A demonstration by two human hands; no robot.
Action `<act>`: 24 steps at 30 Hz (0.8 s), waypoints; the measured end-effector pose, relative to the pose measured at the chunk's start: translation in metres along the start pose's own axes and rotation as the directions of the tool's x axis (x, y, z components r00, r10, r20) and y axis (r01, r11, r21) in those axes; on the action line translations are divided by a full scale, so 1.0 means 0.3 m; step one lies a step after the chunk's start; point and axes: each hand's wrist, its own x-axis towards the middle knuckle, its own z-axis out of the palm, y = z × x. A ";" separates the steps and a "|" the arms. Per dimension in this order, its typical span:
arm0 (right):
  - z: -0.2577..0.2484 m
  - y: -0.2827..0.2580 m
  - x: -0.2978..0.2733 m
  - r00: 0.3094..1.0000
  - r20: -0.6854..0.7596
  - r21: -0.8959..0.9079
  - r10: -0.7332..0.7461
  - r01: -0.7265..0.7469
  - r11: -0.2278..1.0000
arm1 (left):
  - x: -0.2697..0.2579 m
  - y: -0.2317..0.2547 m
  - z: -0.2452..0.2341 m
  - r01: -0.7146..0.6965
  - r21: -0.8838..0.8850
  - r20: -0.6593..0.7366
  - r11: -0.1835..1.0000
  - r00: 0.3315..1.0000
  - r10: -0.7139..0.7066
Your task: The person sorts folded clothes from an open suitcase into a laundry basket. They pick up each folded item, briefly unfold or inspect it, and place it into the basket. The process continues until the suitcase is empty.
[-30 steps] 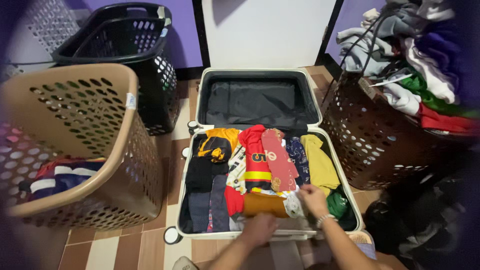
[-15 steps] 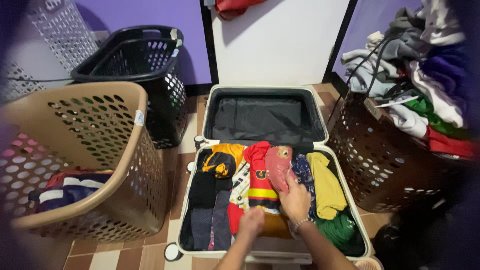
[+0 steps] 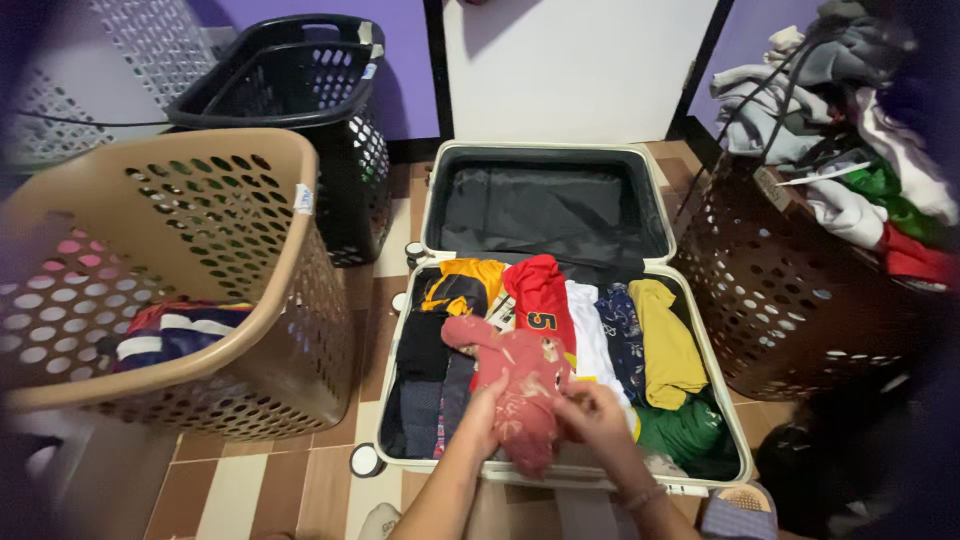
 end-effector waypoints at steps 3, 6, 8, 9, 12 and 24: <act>-0.001 0.004 0.051 0.990 -0.115 0.084 0.078 -0.068 0.994 | -0.070 0.043 0.075 -0.046 -0.065 -0.009 0.997 0.999 0.046; 0.044 -0.056 0.063 0.978 -0.106 0.192 0.180 -0.157 0.969 | -0.118 0.094 0.144 -0.010 -0.176 0.232 0.984 0.971 0.051; 0.076 -0.117 0.055 0.992 -0.091 0.258 0.088 -0.062 0.964 | -0.153 0.125 0.168 0.023 -0.172 0.283 0.985 0.959 0.027; 0.090 -0.151 0.052 0.986 -0.065 0.305 0.156 -0.129 0.944 | -0.168 0.140 0.173 0.039 -0.169 0.308 0.985 0.951 0.015; 0.129 -0.243 0.021 0.987 -0.071 0.292 0.144 -0.117 0.949 | -0.208 0.169 0.178 0.061 -0.148 0.348 0.987 0.937 -0.006; 0.153 -0.483 0.040 0.981 0.137 -0.260 -0.137 0.169 0.951 | -0.190 0.199 0.231 -0.016 0.036 0.198 0.999 0.980 0.008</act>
